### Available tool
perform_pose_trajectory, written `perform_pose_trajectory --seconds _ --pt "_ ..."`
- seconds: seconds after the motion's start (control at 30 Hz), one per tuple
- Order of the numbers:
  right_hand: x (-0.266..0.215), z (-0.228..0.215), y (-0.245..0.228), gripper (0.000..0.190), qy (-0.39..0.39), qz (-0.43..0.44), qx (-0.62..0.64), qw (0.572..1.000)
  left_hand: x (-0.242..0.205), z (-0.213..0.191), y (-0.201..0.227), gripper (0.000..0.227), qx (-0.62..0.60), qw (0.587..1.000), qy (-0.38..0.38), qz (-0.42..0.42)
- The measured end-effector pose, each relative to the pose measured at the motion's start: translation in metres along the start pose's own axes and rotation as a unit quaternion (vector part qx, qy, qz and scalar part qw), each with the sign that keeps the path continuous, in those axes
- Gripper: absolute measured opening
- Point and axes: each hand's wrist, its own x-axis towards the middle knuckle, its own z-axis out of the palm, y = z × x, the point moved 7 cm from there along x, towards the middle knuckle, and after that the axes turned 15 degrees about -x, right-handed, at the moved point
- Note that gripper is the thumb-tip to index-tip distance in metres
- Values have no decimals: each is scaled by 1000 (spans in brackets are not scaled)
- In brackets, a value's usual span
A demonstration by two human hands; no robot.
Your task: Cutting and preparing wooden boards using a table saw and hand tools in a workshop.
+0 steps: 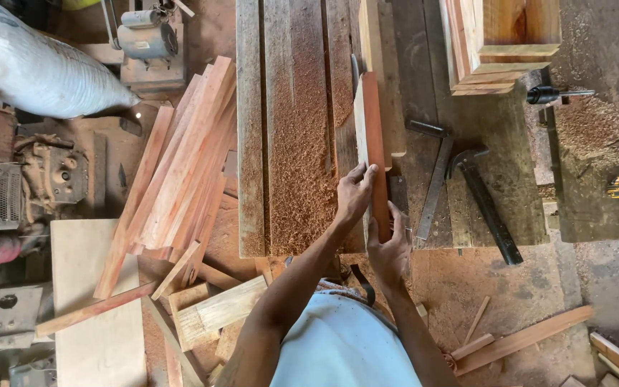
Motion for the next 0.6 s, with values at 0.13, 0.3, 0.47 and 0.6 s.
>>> perform_pose_trajectory --seconds 0.13,0.3,0.47,0.6 --pt "2 2 0 50 6 -6 2 1000 4 0 -4 68 2 1000 -6 -4" --pt "4 6 5 48 5 4 27 1000 13 -2 -10 67 26 998 -9 51" --pt "7 -1 -6 49 9 -14 14 1000 9 1 1 67 14 1000 -15 15" --pt "8 10 8 49 22 -18 15 999 12 2 2 68 16 1000 -10 14"
